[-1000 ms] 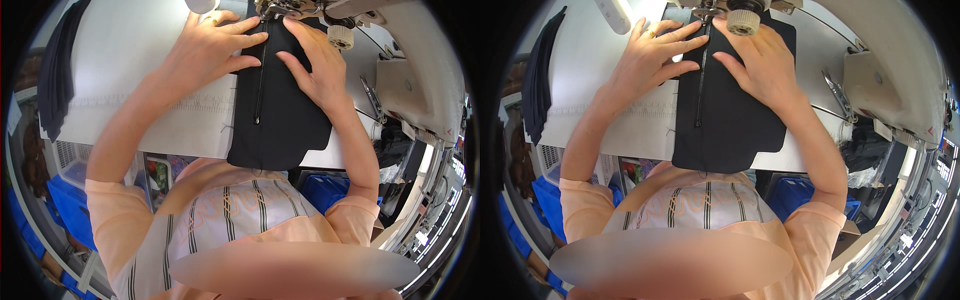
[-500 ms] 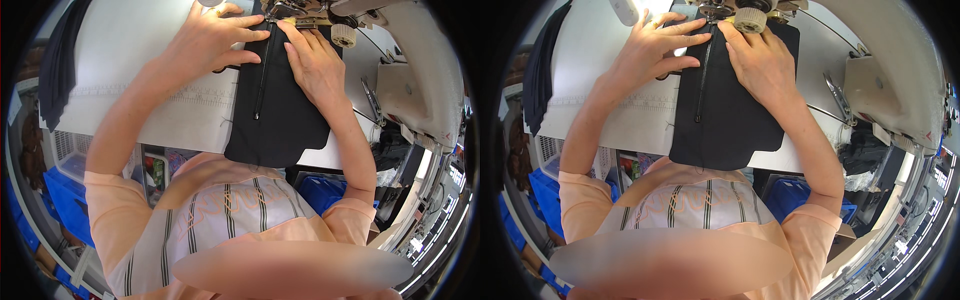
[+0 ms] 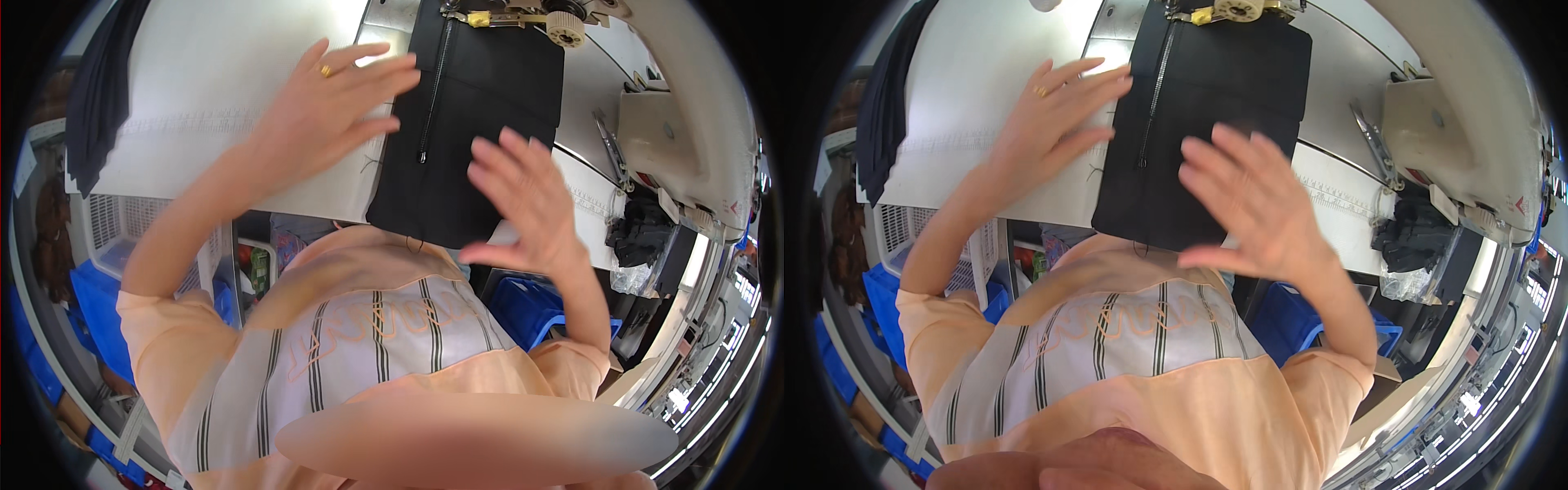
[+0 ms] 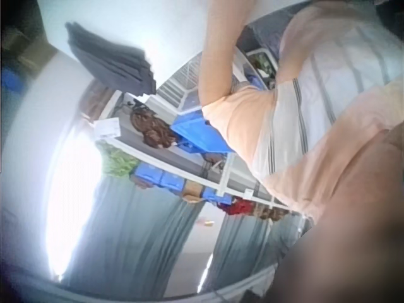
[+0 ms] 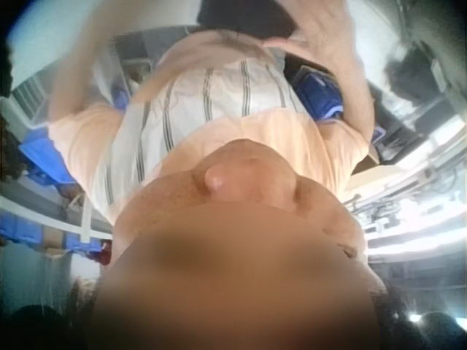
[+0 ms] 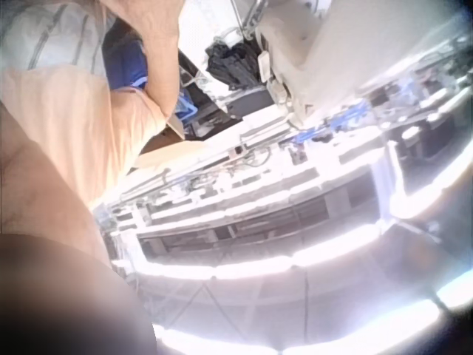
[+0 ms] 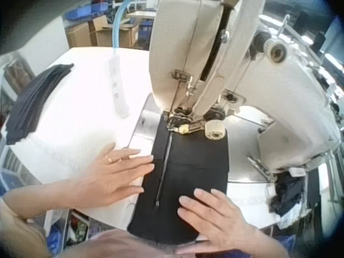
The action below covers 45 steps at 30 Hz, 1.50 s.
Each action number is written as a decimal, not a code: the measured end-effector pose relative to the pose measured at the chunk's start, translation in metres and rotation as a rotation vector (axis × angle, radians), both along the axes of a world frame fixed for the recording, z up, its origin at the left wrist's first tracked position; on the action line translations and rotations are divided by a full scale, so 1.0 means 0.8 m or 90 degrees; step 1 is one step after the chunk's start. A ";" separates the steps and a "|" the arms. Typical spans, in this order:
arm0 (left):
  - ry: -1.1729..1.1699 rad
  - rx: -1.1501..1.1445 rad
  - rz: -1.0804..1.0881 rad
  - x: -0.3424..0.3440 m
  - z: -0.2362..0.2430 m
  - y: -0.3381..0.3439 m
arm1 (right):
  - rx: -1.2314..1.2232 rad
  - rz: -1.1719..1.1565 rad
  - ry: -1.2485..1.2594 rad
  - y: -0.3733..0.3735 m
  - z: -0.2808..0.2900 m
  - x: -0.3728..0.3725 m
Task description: Sewing a zipper onto a piece of black material using an industrial sewing machine.
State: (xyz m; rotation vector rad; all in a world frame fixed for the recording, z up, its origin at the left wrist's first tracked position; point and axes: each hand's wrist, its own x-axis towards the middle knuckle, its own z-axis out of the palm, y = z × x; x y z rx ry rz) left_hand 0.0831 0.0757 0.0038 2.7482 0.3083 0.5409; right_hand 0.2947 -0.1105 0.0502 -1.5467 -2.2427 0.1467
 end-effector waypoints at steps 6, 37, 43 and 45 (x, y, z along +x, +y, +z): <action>0.044 -0.029 -0.075 -0.051 0.007 -0.073 | 0.125 0.035 -0.005 -0.046 -0.055 -0.018; -0.189 0.067 -0.059 -0.039 -0.014 -0.078 | 0.103 -0.074 -0.364 0.086 -0.023 -0.052; -0.184 0.065 -0.065 -0.039 -0.015 -0.077 | -0.343 -0.188 0.436 0.014 0.023 0.008; -0.179 0.059 -0.068 -0.039 -0.015 -0.077 | -0.512 -0.067 0.642 -0.020 0.035 0.025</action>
